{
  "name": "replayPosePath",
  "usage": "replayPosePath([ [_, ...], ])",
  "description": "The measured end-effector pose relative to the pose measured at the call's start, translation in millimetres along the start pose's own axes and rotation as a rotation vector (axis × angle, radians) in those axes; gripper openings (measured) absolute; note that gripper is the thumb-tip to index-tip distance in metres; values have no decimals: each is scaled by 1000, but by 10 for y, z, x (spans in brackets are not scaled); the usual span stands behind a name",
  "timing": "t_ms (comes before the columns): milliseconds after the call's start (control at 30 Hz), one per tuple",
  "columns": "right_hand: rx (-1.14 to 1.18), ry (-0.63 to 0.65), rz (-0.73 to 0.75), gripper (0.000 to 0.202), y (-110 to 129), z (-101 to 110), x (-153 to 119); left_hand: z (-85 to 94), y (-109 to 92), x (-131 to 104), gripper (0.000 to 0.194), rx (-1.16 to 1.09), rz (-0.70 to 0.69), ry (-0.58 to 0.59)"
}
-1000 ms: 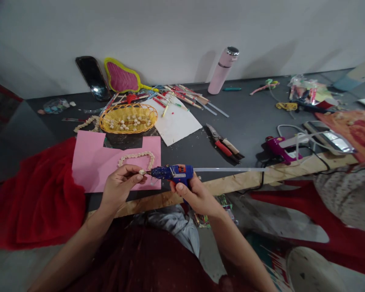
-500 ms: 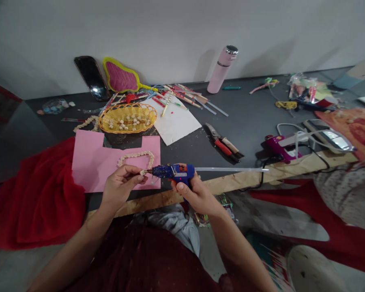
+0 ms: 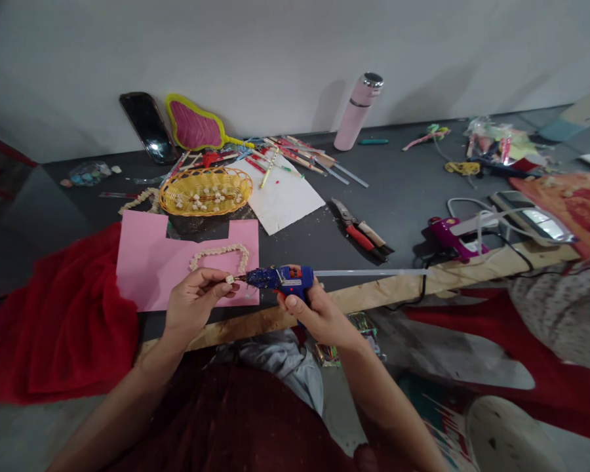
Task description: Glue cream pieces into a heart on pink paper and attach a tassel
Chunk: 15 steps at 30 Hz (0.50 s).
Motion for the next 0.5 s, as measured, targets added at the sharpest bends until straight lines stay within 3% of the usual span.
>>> replayPosePath([
  [267, 153, 31, -54, 31, 48, 27, 50, 54, -136, 12, 20, 50, -36, -61],
  [500, 255, -235, -314, 48, -350, 601, 531, 414, -323, -50, 25, 157, -152, -174],
])
Point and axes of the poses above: each hand's wrist, its own x-axis towards the middle knuckle, its own z-axis out of the back of the hand, y = z × x, the point moved 9 cm from there along x, towards the middle knuckle, and after that the axes turned 15 degrees about -x, right-handed, at the moved point
